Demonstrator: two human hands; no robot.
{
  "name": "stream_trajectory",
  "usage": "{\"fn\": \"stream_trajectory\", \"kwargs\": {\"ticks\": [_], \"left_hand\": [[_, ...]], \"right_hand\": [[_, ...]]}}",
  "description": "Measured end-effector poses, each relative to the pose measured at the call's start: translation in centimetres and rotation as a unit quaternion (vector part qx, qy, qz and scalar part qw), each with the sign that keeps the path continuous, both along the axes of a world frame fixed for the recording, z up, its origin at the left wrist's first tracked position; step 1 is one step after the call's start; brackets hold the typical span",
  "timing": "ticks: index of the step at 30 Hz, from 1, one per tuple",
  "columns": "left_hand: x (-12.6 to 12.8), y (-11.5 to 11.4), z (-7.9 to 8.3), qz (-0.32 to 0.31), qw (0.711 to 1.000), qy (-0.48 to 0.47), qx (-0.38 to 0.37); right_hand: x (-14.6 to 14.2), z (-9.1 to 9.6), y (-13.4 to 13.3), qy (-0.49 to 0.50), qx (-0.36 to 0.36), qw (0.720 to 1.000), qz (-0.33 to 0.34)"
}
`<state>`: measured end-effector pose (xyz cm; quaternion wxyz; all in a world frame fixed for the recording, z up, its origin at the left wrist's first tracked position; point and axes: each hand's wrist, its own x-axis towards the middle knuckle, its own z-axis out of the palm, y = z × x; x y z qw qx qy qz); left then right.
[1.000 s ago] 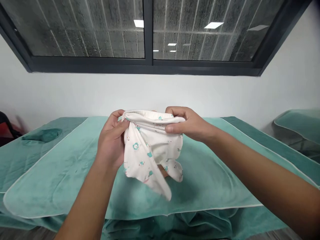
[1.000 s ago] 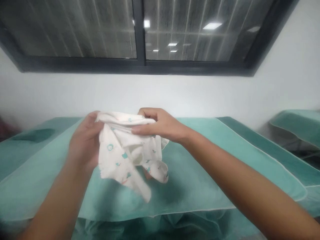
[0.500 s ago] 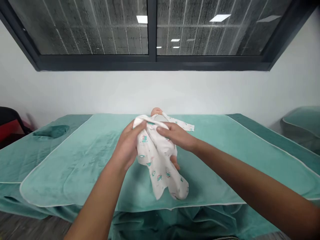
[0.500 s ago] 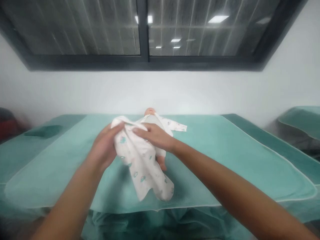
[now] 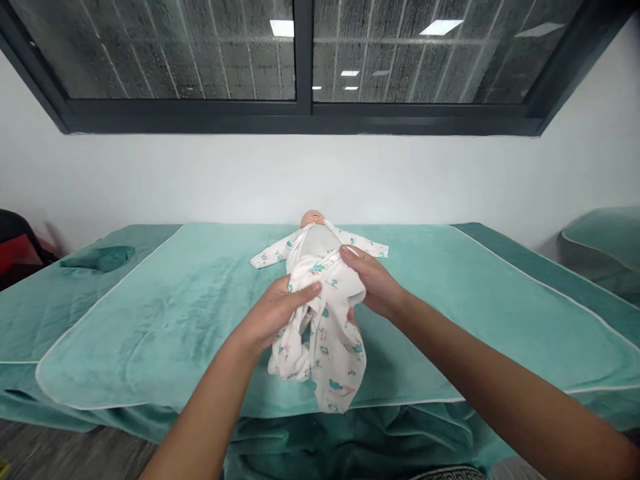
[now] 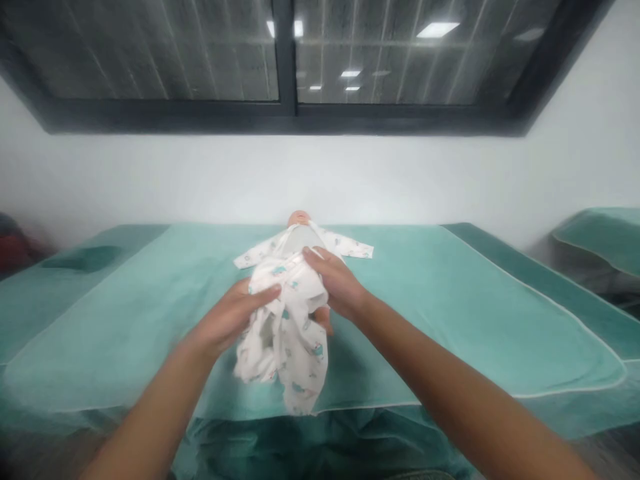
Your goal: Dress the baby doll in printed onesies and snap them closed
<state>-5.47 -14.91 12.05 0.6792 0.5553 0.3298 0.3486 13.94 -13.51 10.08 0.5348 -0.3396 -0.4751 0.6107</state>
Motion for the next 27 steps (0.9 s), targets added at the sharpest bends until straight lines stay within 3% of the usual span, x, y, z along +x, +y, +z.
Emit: {"fn": "stream_trajectory", "kwargs": {"ticks": [3,5,7,12,15,19,22,24,27], "left_hand": [[0.8,0.4,-1.3,0.092,0.993,-0.07,-0.037],[1.4,0.6,-2.0,0.119,0.989,-0.068,-0.054],[1.7,0.7,-2.4,0.125,0.988,-0.066,-0.071],[1.1,0.4,-2.8,0.068,0.989,-0.071,-0.115],[0.3,0.0,-3.0,-0.022,0.993,-0.029,-0.108],[-0.7,-0.1,-3.3,-0.145,0.987,0.026,-0.064],[-0.9,0.3,-3.9,-0.084,0.994,0.007,-0.07],[-0.6,0.4,-4.5,-0.025,0.995,-0.03,-0.088],[0.6,0.3,-5.5,0.015,0.993,-0.052,-0.109]], "right_hand": [[0.4,-1.7,-0.6,-0.085,-0.056,0.99,0.102],[0.5,-2.4,-1.0,-0.152,-0.072,0.964,0.208],[0.4,-2.8,-1.3,-0.178,-0.062,0.952,0.242],[0.1,-2.8,-1.2,-0.135,-0.045,0.982,0.123],[-0.1,-2.7,-0.9,-0.051,-0.05,0.996,0.046],[0.0,-3.1,-0.9,0.017,-0.09,0.996,-0.02],[0.8,-4.5,-1.8,0.006,-0.103,0.994,-0.025],[1.7,-5.8,-2.7,-0.04,-0.1,0.994,0.013],[3.2,-8.0,-4.0,-0.114,-0.099,0.986,0.071]]}}
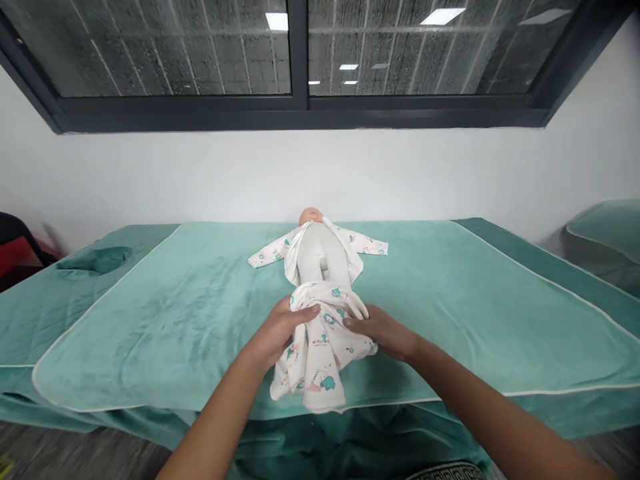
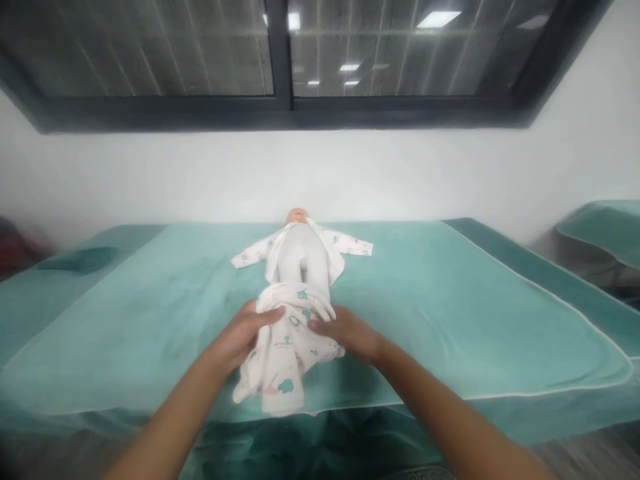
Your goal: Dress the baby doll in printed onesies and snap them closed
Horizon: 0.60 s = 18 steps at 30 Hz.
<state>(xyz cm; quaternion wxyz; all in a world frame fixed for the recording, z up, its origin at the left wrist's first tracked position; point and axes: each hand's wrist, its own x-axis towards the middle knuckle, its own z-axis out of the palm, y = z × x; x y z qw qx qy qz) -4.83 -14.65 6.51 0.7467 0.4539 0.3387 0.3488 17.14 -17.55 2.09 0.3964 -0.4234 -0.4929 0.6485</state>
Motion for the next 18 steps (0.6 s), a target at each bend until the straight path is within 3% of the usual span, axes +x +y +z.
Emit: {"fn": "stream_trajectory", "kwargs": {"ticks": [2,6,10,14,18], "left_hand": [[1.1,-0.2,-0.6,0.001,1.0,0.026,-0.001],[3.1,-0.1,-1.3,-0.039,0.99,0.126,0.058],[4.3,0.5,-1.2,-0.063,0.962,0.219,0.15],[4.8,0.9,0.1,-0.101,0.942,0.262,0.185],[4.2,1.6,1.9,-0.191,0.953,0.197,0.126]], "right_hand": [[0.9,-1.4,-0.5,-0.036,0.013,0.999,-0.034],[1.9,-3.7,-0.7,-0.14,0.077,0.971,-0.179],[1.6,-4.8,-0.1,-0.212,0.117,0.944,-0.225],[1.2,-5.1,0.3,-0.183,0.111,0.95,-0.228],[2.0,-5.4,0.9,-0.095,0.136,0.958,-0.235]]}}
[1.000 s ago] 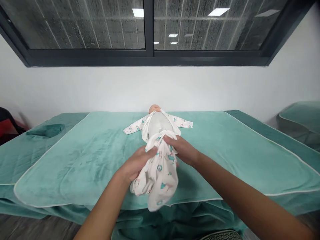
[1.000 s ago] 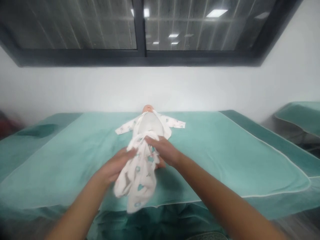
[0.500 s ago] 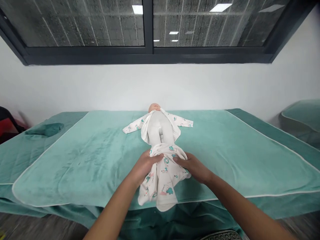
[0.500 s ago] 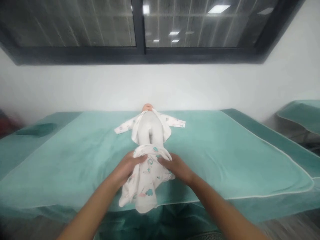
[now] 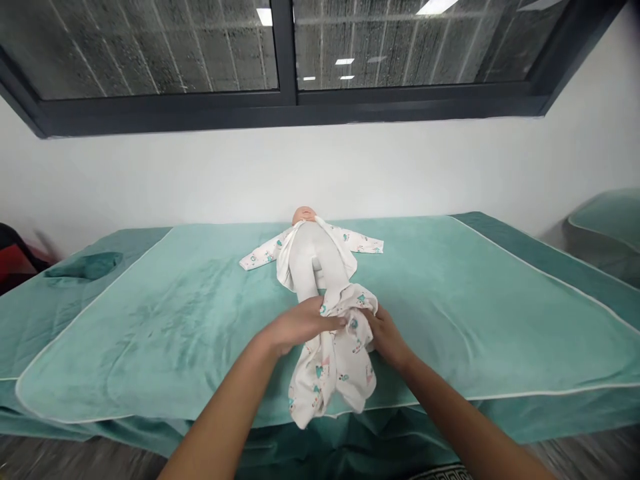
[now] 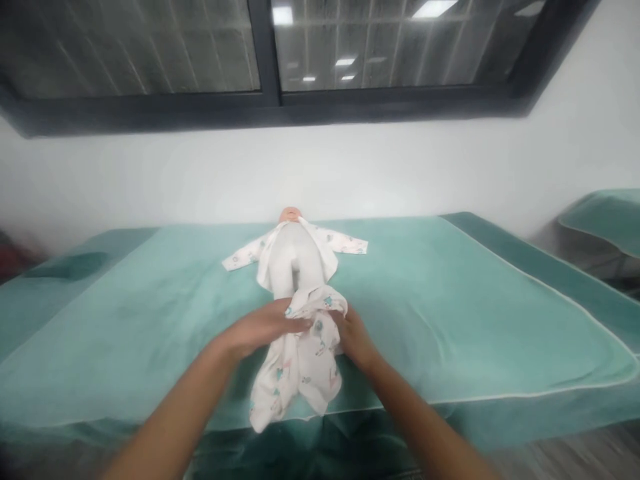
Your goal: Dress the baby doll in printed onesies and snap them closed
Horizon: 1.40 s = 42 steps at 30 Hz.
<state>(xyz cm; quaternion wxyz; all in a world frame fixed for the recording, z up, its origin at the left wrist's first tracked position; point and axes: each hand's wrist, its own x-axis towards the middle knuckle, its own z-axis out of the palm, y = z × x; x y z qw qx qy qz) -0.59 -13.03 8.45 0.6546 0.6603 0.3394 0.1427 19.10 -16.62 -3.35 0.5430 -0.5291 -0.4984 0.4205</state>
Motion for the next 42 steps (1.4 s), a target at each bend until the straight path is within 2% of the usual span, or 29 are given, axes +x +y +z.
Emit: {"fn": "stream_trajectory", "kwargs": {"ticks": [2,4,9,11,13,18,20,22,24,26,28,33,38,40,42], "left_hand": [[-0.3,1.0,0.6,-0.031,0.999,-0.022,-0.039],[-0.1,2.2,0.8,-0.017,0.998,-0.033,-0.059],[2.3,4.5,0.6,0.163,0.986,-0.017,-0.044],[3.3,4.7,0.3,0.204,0.978,-0.016,-0.038],[3.7,4.6,0.0,0.182,0.981,-0.029,-0.053],[2.8,4.5,-0.2,0.009,0.998,-0.021,-0.057],[2.5,4.8,0.1,-0.015,0.999,-0.01,-0.044],[2.5,5.4,0.3,0.031,0.999,0.001,-0.025],[3.1,6.0,0.2,0.138,0.99,0.019,0.031],[3.9,6.7,-0.4,0.241,0.963,0.045,0.111],[4.8,7.4,-1.3,0.287,0.94,0.065,0.173],[6.2,9.7,-3.0,0.294,0.93,0.046,0.216],[5.6,10.7,-2.8,0.325,0.915,0.024,0.238],[4.7,10.3,-2.7,0.314,0.928,-0.014,0.201],[3.6,9.8,-2.8,0.269,0.954,-0.078,0.109]], "right_hand": [[0.5,-0.1,0.8,-0.007,0.037,0.999,-0.016],[0.9,-0.3,1.9,-0.044,0.055,0.996,-0.047],[0.7,-0.2,5.0,-0.085,0.046,0.989,-0.109],[0.6,0.0,6.0,-0.071,0.05,0.99,-0.113],[0.8,0.0,6.9,-0.051,0.047,0.99,-0.124],[1.8,-0.1,8.1,-0.033,0.036,0.99,-0.129],[1.9,-0.3,8.5,-0.031,0.035,0.991,-0.128],[1.8,-0.6,8.9,-0.028,0.032,0.99,-0.138],[1.5,-0.9,9.4,-0.018,0.028,0.987,-0.155],[1.3,-1.1,10.0,0.001,0.028,0.985,-0.172],[1.3,-1.1,10.7,0.007,0.036,0.983,-0.177],[1.9,0.0,13.1,-0.048,0.056,0.978,-0.194],[2.3,0.1,14.5,-0.072,0.057,0.977,-0.191],[2.7,0.4,14.3,-0.078,0.061,0.983,-0.156],[3.1,1.5,13.8,-0.087,0.089,0.989,-0.079]]}}
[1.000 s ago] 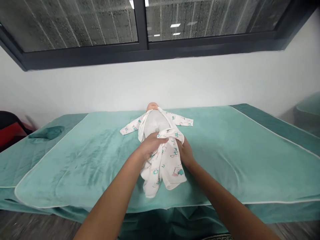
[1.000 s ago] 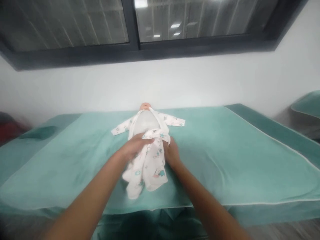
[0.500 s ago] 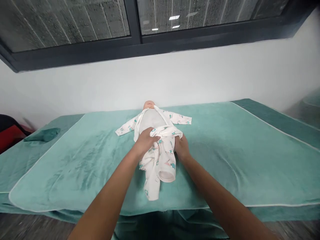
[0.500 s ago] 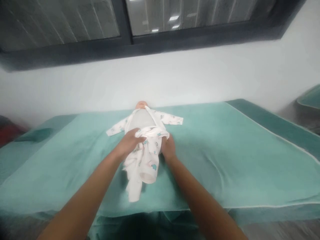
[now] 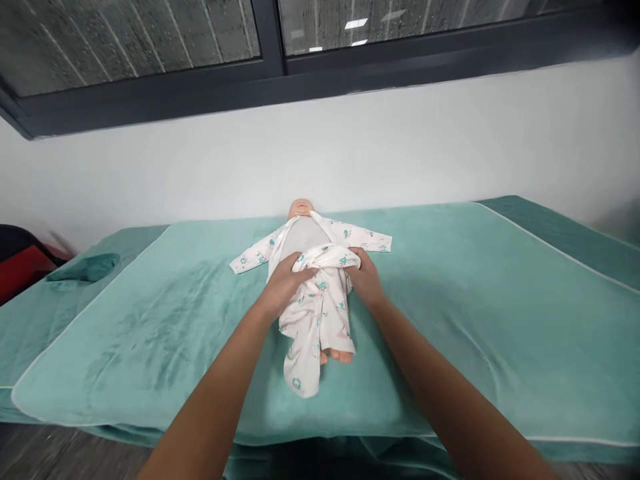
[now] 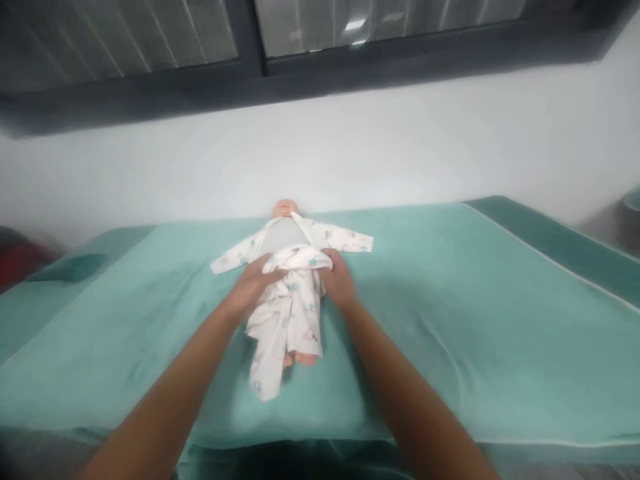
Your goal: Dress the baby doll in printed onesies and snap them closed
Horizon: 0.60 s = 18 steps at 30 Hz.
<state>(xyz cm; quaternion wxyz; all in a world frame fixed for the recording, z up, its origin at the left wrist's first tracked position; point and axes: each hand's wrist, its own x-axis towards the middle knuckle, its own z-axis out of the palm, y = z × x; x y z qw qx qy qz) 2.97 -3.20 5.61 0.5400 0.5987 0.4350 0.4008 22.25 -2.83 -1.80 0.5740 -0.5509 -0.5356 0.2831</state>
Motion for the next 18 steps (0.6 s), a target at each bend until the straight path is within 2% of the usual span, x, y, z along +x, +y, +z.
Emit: {"fn": "stream_trajectory", "kwargs": {"ticks": [2,5,8,11,15,18], "left_hand": [[-1.0,-0.3,-0.4,-0.055,0.992,-0.088,-0.075],[-1.9,-0.3,-1.1,-0.047,0.977,-0.171,-0.12],[-2.0,0.0,-1.4,-0.011,0.975,-0.199,-0.1],[-2.1,0.0,-1.8,0.021,0.975,-0.201,-0.093],[-2.2,-0.2,-2.6,0.044,0.979,-0.156,-0.122],[-1.8,-0.2,-3.1,0.085,0.98,-0.137,-0.12]], "right_hand": [[0.2,2.2,-0.4,-0.038,0.021,0.993,0.114],[-0.7,6.2,-0.3,-0.139,-0.031,0.951,0.275],[-2.6,8.1,0.6,-0.187,-0.085,0.922,0.329],[-3.7,7.1,1.5,-0.107,-0.075,0.929,0.346],[-3.2,4.6,2.2,0.055,-0.101,0.94,0.32],[-2.8,3.8,2.1,0.204,-0.131,0.912,0.33]]}}
